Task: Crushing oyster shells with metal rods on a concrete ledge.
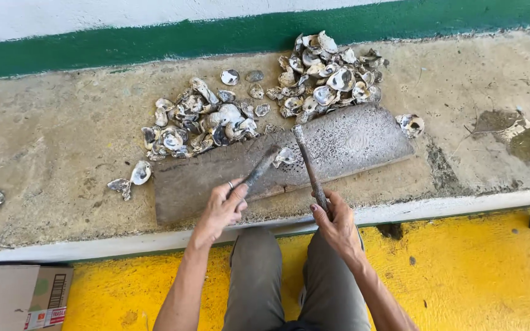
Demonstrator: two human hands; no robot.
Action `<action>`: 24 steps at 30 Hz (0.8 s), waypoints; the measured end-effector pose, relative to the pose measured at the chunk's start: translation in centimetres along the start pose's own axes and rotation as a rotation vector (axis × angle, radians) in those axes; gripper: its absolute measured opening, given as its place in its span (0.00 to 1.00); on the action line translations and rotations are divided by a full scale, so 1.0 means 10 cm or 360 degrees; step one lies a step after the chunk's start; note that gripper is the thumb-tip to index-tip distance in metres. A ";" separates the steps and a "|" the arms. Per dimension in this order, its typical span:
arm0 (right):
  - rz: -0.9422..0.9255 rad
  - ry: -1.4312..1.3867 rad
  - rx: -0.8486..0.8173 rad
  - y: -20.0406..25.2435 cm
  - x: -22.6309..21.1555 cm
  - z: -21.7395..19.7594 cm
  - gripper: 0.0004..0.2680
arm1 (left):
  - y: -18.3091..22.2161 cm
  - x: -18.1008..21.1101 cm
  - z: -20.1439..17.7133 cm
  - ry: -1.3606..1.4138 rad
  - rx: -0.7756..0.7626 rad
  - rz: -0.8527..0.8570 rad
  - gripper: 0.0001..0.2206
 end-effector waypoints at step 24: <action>-0.0138 -0.0819 -0.0075 -0.09 -0.02 0.31 0.15 | 0.80 0.01 0.97 -0.0811 0.0396 0.0892 0.20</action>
Point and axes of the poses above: each hand's wrist, its own y-axis away from the middle knuckle, its own z-axis out of the palm, x = y × z, the point moved 5 cm from there along -y, towards the middle knuckle, and after that the axes turned 7 degrees about z, right-handed, at the moved point
